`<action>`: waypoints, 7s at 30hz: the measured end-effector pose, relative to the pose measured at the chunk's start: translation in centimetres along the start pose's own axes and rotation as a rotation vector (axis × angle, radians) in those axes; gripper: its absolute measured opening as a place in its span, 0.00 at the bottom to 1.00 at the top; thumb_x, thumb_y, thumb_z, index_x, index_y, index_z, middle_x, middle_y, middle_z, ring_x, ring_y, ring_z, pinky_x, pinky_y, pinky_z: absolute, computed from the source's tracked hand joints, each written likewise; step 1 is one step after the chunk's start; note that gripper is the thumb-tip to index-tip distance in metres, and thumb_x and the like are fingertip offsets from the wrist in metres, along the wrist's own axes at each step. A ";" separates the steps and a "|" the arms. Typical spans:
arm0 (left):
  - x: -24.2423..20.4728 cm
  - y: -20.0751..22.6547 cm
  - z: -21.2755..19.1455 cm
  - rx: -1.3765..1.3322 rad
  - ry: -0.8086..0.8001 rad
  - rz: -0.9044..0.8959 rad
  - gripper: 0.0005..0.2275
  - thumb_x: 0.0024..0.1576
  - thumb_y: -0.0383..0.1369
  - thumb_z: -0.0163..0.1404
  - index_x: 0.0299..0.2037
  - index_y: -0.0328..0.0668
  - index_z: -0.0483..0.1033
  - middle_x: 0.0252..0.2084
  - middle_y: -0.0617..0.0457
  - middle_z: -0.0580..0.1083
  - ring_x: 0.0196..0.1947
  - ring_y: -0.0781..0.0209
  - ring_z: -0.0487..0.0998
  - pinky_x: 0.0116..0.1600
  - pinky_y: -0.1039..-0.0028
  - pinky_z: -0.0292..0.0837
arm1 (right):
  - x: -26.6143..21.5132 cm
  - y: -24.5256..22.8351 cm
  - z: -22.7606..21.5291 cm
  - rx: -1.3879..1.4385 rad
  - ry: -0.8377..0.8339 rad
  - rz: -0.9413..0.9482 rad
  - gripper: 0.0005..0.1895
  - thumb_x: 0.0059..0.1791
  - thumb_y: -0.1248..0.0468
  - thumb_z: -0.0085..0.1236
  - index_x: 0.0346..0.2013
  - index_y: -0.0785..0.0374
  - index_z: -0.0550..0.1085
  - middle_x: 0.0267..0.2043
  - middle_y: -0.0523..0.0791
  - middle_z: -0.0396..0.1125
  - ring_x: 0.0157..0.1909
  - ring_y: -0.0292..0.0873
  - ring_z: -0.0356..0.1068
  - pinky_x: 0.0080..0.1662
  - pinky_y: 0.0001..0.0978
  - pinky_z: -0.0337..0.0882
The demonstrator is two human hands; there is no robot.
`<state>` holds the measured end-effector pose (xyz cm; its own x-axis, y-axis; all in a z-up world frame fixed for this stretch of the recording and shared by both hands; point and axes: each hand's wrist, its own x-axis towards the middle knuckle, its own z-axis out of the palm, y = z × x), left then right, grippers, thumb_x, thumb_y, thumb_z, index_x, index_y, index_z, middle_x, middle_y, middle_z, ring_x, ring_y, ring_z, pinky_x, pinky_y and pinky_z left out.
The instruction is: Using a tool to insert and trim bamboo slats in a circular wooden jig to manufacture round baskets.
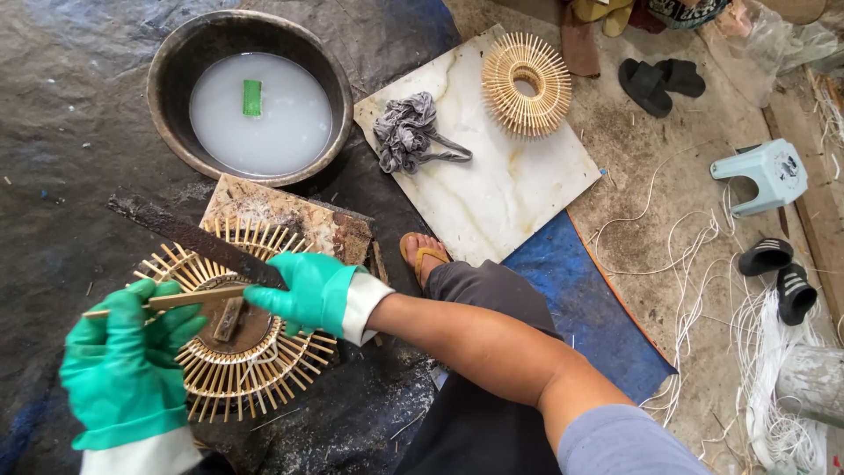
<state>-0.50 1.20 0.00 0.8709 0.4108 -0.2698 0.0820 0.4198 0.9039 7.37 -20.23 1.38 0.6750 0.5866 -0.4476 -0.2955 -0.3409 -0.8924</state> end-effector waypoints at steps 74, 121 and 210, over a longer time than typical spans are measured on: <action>-1.1 -6.6 0.1 1.570 -0.286 0.351 0.34 0.50 0.42 0.67 0.62 0.31 0.67 0.63 0.30 0.64 0.62 0.32 0.66 0.62 0.49 0.66 | -0.6 6.4 -12.3 -0.131 0.341 0.153 0.16 0.52 0.62 0.66 0.45 0.72 0.73 0.33 0.47 0.74 0.27 0.40 0.75 0.25 0.29 0.73; -2.0 -4.3 1.9 1.610 -0.305 0.013 0.38 0.53 0.43 0.61 0.70 0.34 0.56 0.74 0.36 0.52 0.72 0.35 0.53 0.68 0.38 0.54 | 0.3 8.9 -11.1 -0.201 0.295 0.146 0.19 0.52 0.61 0.67 0.48 0.74 0.73 0.33 0.49 0.74 0.27 0.41 0.75 0.27 0.31 0.74; -0.9 -4.2 1.7 1.634 -0.375 -0.021 0.39 0.54 0.40 0.62 0.72 0.38 0.52 0.75 0.41 0.50 0.74 0.37 0.48 0.66 0.30 0.50 | -0.9 7.5 -7.0 -0.208 0.346 0.272 0.18 0.52 0.57 0.65 0.46 0.68 0.70 0.31 0.47 0.72 0.24 0.39 0.72 0.25 0.31 0.72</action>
<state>-0.78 -2.27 -3.03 0.9028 0.1123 -0.4151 0.2680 -0.9018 0.3390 9.29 -28.46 -4.48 0.7879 0.1891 -0.5861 -0.3748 -0.6080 -0.6999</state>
